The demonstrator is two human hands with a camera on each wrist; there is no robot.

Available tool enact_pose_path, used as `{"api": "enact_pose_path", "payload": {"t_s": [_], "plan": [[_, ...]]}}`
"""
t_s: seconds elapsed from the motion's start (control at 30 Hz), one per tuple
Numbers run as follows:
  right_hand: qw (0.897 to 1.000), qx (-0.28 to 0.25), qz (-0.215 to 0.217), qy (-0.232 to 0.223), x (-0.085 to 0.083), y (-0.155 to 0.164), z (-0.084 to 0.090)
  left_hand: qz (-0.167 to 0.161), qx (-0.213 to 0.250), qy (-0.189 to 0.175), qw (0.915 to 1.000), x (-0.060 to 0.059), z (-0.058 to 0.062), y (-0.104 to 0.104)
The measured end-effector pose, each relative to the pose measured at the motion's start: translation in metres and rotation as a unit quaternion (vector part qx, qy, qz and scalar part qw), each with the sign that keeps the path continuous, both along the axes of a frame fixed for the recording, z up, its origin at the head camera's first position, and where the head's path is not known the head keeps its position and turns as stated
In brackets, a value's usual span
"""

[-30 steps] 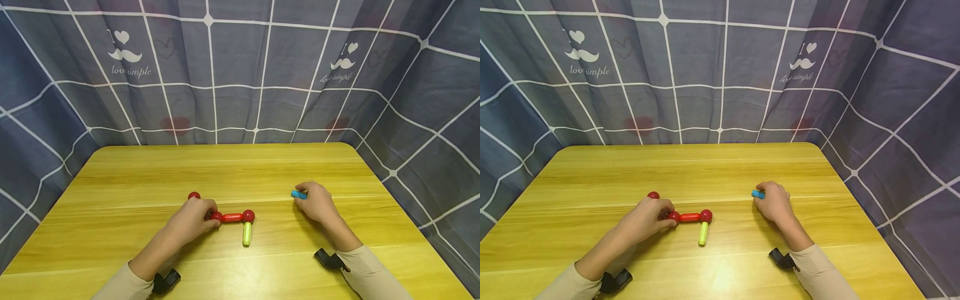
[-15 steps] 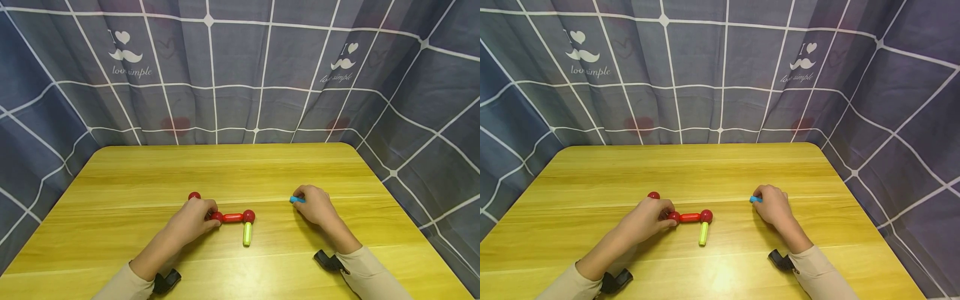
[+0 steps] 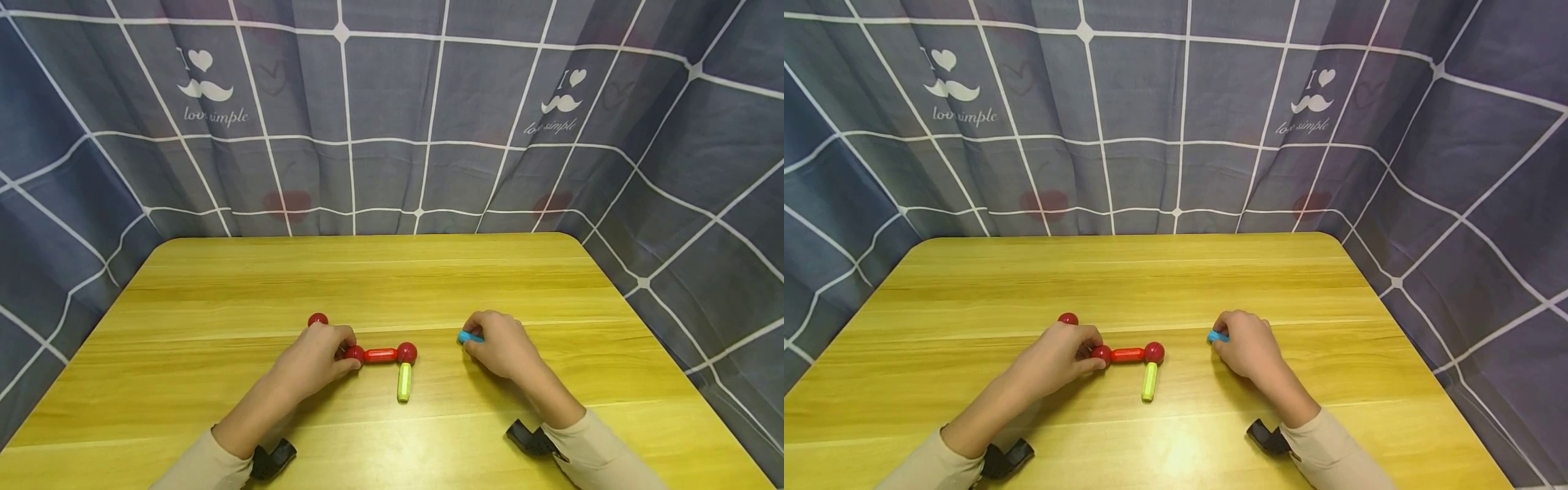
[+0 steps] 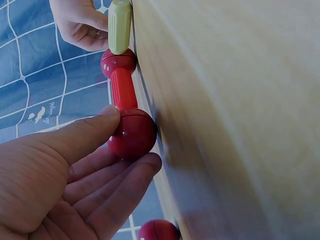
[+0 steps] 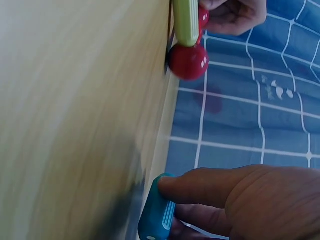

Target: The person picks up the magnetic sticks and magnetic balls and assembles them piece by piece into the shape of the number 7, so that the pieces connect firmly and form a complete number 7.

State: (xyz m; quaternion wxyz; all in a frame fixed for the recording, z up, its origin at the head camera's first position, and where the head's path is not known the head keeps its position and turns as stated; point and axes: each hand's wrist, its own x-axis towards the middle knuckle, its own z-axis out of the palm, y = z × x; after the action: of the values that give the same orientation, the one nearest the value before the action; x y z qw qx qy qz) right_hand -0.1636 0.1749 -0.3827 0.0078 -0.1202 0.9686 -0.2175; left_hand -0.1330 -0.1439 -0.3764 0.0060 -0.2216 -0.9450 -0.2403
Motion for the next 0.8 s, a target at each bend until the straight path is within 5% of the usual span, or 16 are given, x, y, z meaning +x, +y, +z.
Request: {"api": "enact_pose_path", "payload": {"t_s": [0.8], "plan": [[0.997,-0.017,0.053,-0.052,0.027,-0.032,0.004,-0.005,0.009,-0.001,0.9999,0.001,0.002,0.001]]}}
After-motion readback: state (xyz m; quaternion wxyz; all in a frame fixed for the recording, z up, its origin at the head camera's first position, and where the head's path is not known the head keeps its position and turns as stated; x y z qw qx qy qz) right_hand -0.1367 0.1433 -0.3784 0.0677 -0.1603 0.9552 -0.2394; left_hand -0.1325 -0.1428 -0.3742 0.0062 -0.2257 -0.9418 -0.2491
